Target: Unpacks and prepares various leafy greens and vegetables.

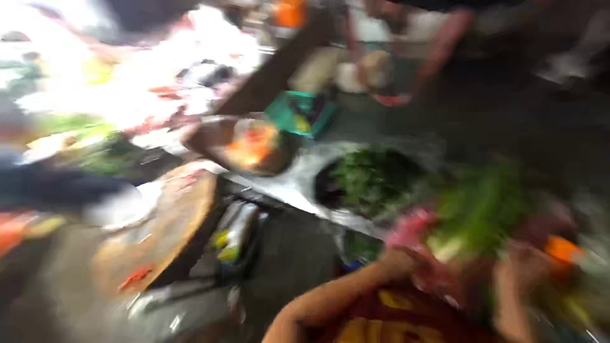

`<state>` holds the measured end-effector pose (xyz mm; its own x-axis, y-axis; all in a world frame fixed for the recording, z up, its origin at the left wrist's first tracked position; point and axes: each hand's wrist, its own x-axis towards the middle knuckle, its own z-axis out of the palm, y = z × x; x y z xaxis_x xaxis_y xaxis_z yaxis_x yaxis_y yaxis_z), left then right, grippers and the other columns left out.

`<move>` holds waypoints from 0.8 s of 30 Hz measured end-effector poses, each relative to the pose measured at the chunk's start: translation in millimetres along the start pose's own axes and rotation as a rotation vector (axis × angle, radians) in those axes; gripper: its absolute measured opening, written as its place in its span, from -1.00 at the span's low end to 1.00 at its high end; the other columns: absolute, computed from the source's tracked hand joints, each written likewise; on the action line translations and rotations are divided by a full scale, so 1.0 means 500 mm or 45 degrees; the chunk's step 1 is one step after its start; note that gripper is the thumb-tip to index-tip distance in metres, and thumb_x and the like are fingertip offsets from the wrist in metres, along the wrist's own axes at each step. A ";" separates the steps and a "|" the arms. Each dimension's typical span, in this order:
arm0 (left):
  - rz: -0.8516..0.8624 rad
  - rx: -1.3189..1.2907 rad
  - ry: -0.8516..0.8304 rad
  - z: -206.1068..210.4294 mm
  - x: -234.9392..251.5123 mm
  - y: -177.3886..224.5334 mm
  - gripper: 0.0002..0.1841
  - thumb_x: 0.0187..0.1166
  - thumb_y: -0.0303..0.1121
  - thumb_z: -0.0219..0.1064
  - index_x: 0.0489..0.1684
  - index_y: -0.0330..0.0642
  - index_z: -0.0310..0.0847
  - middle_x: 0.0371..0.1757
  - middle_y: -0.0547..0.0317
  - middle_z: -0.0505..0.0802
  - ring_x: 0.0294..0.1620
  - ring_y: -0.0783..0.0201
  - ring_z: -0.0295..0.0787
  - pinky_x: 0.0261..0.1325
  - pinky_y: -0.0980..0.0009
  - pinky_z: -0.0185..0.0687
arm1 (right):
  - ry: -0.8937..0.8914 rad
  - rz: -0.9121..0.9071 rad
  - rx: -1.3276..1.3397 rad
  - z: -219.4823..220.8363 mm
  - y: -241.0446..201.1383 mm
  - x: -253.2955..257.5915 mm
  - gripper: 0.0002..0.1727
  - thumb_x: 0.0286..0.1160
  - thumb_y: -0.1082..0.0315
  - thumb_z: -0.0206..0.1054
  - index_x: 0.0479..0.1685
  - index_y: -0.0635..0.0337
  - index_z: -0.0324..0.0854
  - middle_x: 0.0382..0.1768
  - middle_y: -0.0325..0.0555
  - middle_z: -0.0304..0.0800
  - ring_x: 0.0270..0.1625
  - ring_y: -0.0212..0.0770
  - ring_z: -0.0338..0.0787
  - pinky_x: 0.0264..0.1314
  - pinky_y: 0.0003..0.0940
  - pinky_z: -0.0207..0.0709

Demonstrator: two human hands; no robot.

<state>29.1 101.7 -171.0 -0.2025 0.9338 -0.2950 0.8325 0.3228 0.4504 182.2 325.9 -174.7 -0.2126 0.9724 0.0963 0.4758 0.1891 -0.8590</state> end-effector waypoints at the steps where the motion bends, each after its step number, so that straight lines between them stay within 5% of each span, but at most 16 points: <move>1: 0.088 0.013 -0.023 0.005 0.010 -0.011 -0.50 0.52 -0.23 0.46 0.49 0.07 0.63 0.44 0.03 0.75 0.46 -0.11 0.67 0.36 -0.22 0.64 | -0.015 0.125 -0.104 0.020 -0.014 -0.046 -0.35 0.65 0.05 0.34 0.39 0.53 0.47 0.13 0.28 0.75 0.16 0.03 0.79 0.30 -0.05 0.70; 4: 0.191 -0.004 -0.096 0.042 0.062 -0.050 -0.39 0.55 -0.26 0.40 0.67 0.13 0.45 0.59 -0.03 0.63 0.58 -0.21 0.53 0.42 -0.26 0.57 | -0.292 0.608 -0.259 0.038 0.018 -0.130 -0.22 0.72 -0.17 0.18 0.55 0.42 0.44 0.34 0.34 0.70 0.40 0.19 0.71 0.53 0.19 0.52; 7: 0.102 -0.197 -0.369 0.037 0.083 -0.038 -0.38 0.62 -0.23 0.32 0.72 -0.08 0.33 0.48 -0.24 0.66 0.41 -0.26 0.68 0.37 -0.24 0.62 | -0.399 0.755 -0.137 0.042 0.073 -0.185 -0.16 0.62 -0.26 0.26 0.62 0.30 0.45 0.49 0.29 0.61 0.58 0.16 0.58 0.68 0.16 0.37; 12: 0.112 -0.730 -0.347 0.025 0.090 -0.023 -0.47 0.63 -0.22 0.34 0.54 -0.28 0.49 0.29 -0.16 0.81 0.32 0.01 0.78 0.49 -0.03 0.61 | -0.396 0.729 0.220 0.040 0.022 -0.182 -0.21 0.57 -0.19 0.36 0.59 0.24 0.44 0.33 0.11 0.74 0.35 -0.11 0.76 0.46 -0.07 0.65; 14: 0.119 -0.804 -0.346 0.011 0.098 -0.014 -0.45 0.61 -0.27 0.36 0.56 -0.31 0.46 0.33 -0.18 0.79 0.36 0.02 0.75 0.52 0.00 0.58 | -0.350 0.714 0.132 0.044 0.017 -0.162 -0.22 0.44 -0.12 0.50 0.50 0.27 0.49 0.29 0.16 0.74 0.33 -0.04 0.75 0.44 0.00 0.62; 20: 0.208 -1.001 -0.239 -0.024 0.171 0.014 -0.39 0.61 -0.31 0.37 0.63 -0.37 0.37 0.49 -0.26 0.65 0.46 0.00 0.67 0.57 0.05 0.54 | -0.303 0.608 -0.005 0.038 -0.009 -0.054 -0.33 0.45 0.03 0.54 0.36 0.38 0.54 0.16 0.29 0.75 0.21 0.12 0.78 0.35 0.14 0.62; 24: 0.160 -0.705 -0.179 -0.049 0.204 0.025 -0.40 0.67 -0.24 0.33 0.70 -0.21 0.35 0.44 -0.26 0.71 0.44 -0.14 0.69 0.54 -0.14 0.52 | -0.371 0.503 -0.336 0.002 -0.059 0.033 -0.33 0.46 0.02 0.56 0.37 0.38 0.58 0.21 0.39 0.73 0.28 0.34 0.72 0.37 0.39 0.49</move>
<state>6.2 204.6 -174.6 -0.0180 0.9529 -0.3027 0.4442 0.2789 0.8514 163.9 336.2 -148.1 -0.1840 0.9053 -0.3828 0.7566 -0.1181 -0.6431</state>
